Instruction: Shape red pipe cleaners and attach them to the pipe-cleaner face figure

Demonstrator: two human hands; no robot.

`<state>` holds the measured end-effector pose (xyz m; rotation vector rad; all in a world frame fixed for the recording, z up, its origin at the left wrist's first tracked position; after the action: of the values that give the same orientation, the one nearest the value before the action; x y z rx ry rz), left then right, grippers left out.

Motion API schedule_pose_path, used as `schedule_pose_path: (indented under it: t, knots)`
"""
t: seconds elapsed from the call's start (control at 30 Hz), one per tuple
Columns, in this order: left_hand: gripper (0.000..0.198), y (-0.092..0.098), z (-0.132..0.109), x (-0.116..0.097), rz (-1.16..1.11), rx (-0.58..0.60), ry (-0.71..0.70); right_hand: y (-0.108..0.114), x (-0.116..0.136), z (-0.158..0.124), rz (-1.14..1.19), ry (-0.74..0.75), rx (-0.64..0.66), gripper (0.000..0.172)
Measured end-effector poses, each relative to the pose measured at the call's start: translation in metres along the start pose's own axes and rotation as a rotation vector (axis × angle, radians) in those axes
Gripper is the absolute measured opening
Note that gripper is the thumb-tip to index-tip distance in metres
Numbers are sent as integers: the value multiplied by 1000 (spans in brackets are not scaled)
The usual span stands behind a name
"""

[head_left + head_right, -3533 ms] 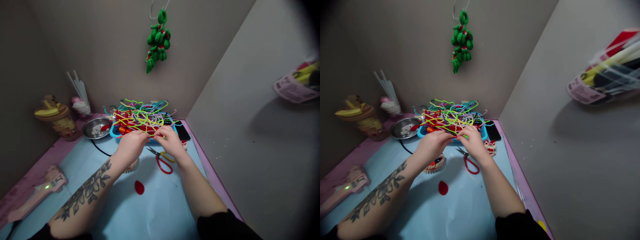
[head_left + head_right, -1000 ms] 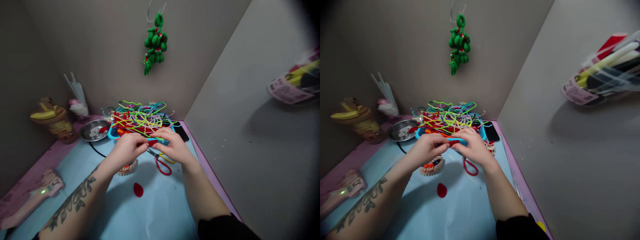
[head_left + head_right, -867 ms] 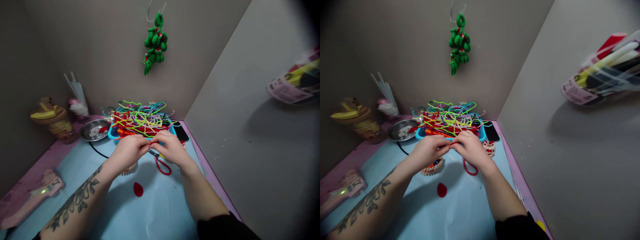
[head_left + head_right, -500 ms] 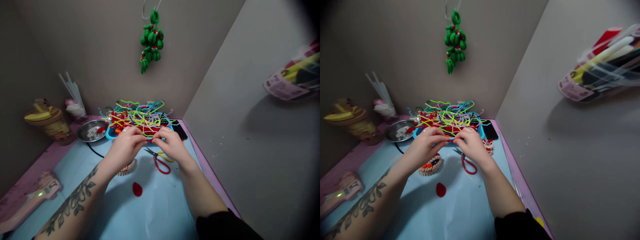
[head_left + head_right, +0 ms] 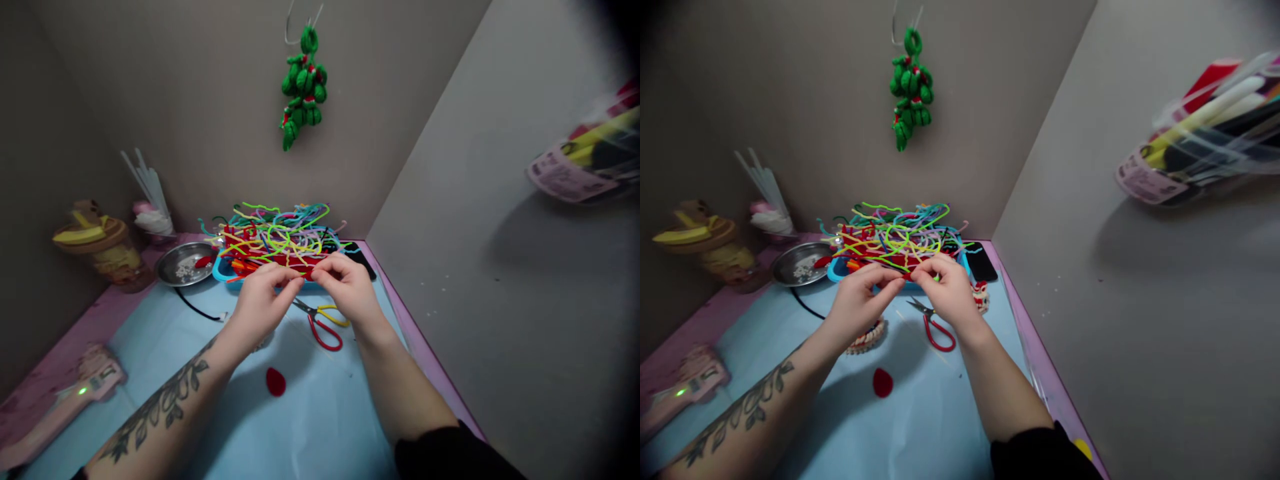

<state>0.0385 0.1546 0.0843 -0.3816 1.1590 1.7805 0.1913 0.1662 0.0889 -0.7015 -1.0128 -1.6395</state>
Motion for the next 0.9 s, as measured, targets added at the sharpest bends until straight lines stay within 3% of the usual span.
schedule_pose_path:
  t: [0.27,0.5,0.67,0.8,0.9]
  knots:
    - [14,-1,-6,3,-132,-135,88,-2,-5,-4,124,-78,-94,12]
    - [20,-8,-9,17,-321,-163,310,-23,-20,-13,464,-213,-163,10]
    - [18,-4,-5,15,-317,-139,300,-35,-31,-13,600,-306,-121,10]
    - [12,1,5,9,-178,-20,161,-28,-21,-5,345,-149,35,16]
    - [12,-1,8,5,-40,84,6,-20,-6,-2,-9,33,99,4]
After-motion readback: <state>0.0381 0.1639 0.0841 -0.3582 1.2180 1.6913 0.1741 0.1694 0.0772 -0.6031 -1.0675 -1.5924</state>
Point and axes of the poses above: each hand's wrist, its own z-axis towards the middle knuckle, its own y-axis out of the back of the hand, x = y × z, the point moved 7 cm from there along z, towards the middle knuckle
